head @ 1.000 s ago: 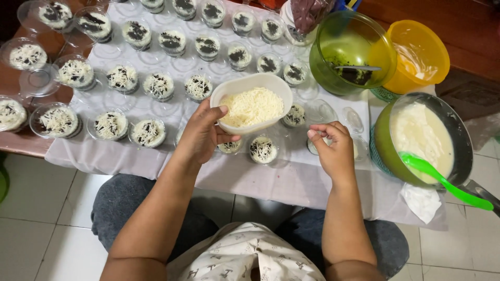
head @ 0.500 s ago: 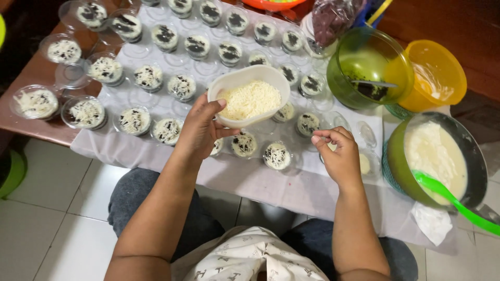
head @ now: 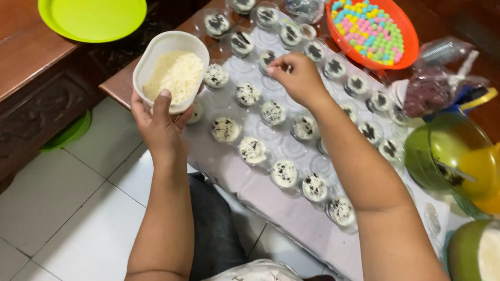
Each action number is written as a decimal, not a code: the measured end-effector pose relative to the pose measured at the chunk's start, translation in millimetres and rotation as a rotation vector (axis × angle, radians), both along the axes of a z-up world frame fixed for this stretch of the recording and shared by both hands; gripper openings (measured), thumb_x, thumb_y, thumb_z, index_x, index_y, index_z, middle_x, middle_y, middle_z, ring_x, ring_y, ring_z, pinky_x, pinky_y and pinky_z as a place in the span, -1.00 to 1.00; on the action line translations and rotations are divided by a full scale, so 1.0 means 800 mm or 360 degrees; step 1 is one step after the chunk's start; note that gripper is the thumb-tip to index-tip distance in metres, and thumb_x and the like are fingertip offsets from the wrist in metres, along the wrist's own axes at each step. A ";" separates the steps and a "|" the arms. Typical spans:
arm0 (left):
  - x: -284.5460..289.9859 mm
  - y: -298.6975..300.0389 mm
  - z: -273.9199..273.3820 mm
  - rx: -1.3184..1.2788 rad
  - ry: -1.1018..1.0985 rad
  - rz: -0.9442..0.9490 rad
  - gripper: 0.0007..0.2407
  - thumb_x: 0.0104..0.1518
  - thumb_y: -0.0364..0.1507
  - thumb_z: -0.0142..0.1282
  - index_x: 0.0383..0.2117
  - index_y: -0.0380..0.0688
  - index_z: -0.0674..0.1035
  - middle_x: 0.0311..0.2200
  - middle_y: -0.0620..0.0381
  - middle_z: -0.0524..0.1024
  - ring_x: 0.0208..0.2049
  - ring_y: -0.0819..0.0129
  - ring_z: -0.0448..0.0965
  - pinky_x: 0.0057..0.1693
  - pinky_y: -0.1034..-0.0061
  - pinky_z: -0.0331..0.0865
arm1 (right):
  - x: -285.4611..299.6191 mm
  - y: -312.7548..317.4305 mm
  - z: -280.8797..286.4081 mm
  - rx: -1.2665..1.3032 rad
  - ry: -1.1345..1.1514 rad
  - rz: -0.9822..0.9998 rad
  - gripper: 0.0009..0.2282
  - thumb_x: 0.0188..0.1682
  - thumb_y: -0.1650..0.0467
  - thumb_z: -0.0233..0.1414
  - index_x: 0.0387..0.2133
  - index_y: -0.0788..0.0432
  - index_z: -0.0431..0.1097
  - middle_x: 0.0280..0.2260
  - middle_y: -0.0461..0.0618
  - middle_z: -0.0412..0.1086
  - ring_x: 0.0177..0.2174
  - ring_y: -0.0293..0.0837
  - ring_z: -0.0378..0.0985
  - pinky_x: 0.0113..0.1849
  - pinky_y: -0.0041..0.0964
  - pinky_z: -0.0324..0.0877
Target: Sprinkle grated cheese onto small dessert cups
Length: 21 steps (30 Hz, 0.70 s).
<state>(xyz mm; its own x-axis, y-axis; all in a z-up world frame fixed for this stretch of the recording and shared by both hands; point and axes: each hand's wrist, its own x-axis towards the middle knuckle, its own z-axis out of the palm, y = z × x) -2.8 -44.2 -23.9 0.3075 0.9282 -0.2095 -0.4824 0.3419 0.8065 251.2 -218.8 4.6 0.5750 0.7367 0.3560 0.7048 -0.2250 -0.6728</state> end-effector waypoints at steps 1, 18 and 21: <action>-0.013 0.001 0.012 0.0002 -0.0001 0.0030 -0.38 0.08 -0.33 0.34 0.28 0.15 0.26 0.04 -0.10 0.43 -0.21 -0.10 0.76 -0.15 0.17 0.80 | 0.001 0.042 0.001 0.0002 -0.0001 0.0030 -0.87 -0.11 0.37 0.30 -0.33 0.13 0.61 -0.52 0.00 0.37 -0.43 -0.08 0.42 -0.25 -0.16 0.38; -0.045 0.025 0.035 -0.0010 -0.0222 -0.0132 -0.41 0.12 -0.44 0.07 0.32 -0.15 0.13 -0.03 -0.20 0.48 -0.26 0.22 0.67 -0.21 0.61 0.63 | -0.005 0.298 -0.034 -0.1200 -0.0184 -0.0345 -0.89 -0.04 0.37 0.11 -0.50 0.03 0.59 -0.52 -0.10 0.51 -0.41 -0.05 0.51 0.04 0.07 0.06; -0.048 0.025 0.038 -0.0031 -0.0246 -0.0137 -0.39 0.11 -0.42 0.10 0.32 -0.16 0.13 -0.01 -0.21 0.46 -0.23 0.21 0.67 -0.19 0.60 0.64 | 0.010 0.305 -0.046 -0.1187 -0.0194 -0.0327 -0.87 -0.04 0.37 0.09 -0.54 0.00 0.58 -0.50 -0.12 0.51 -0.43 -0.11 0.44 -0.02 -0.06 0.06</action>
